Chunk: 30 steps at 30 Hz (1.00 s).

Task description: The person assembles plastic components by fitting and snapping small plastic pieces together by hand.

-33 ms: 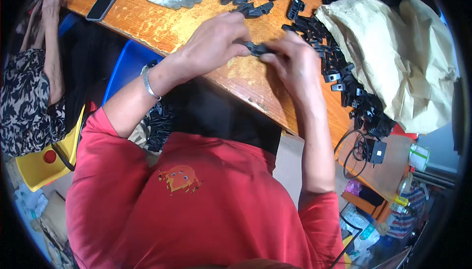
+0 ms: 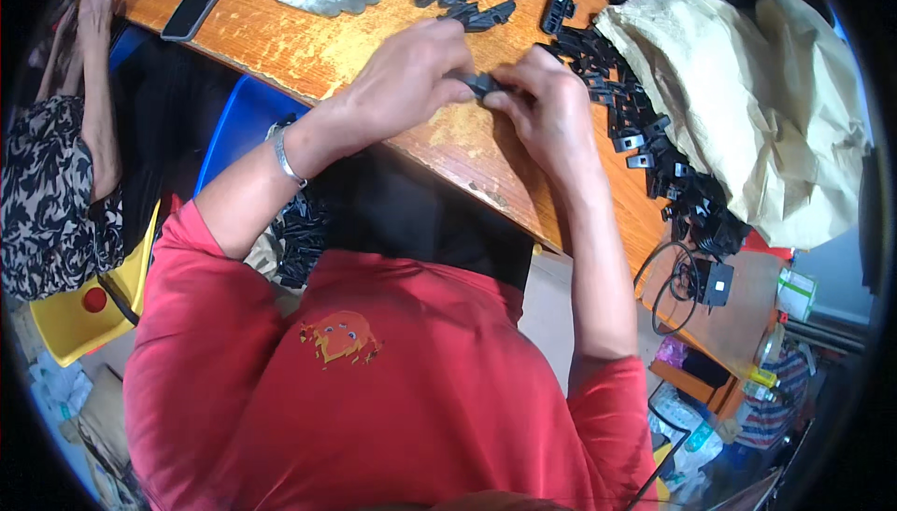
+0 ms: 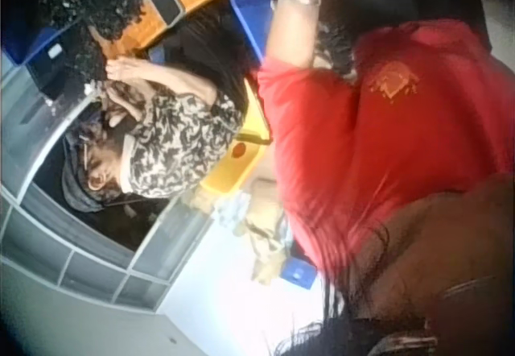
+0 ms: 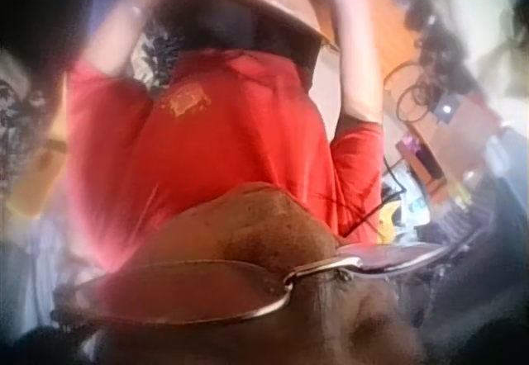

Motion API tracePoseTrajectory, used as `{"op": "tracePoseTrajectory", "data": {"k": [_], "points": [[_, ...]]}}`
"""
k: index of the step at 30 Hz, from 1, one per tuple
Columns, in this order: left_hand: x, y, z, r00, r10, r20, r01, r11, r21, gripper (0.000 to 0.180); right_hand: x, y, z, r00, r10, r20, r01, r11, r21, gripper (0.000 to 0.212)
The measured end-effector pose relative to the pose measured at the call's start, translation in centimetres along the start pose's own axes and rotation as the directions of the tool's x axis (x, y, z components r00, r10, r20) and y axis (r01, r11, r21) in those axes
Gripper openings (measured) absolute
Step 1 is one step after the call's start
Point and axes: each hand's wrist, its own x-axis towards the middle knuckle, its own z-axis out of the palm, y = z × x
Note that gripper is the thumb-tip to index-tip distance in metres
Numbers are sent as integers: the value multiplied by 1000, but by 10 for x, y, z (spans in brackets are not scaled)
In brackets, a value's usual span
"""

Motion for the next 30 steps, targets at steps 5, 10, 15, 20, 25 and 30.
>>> {"op": "tracePoseTrajectory", "data": {"k": [5, 10, 15, 20, 25, 30], "points": [[-6, -2, -12, 998, -59, -33, 59, 998, 21, 20, 9, -6, 9, 995, 67, 77, -69, 997, 30, 20], [-26, 11, -99, 887, -195, 420, 193, 980, 48, 24, -5, -18, 4, 984, -33, 173, -1, 981, 196, 28], [10, 4, -77, 989, -139, 54, 130, 980, 150, 26, 13, 18, -19, 987, 112, -117, -144, 935, -324, 20], [65, -6, 1, 997, 77, -19, -61, 899, 434, 32, 32, 39, -8, 994, 107, -23, -105, 869, -484, 16], [83, -13, 21, 996, 81, 48, -94, 853, 513, 24, 29, 43, -18, 975, 222, 2, -205, 904, -375, 19], [74, 9, 10, 997, 69, 33, -76, 951, 298, 28, -4, 31, -22, 911, 405, -71, -391, 907, 157, 34]]}}
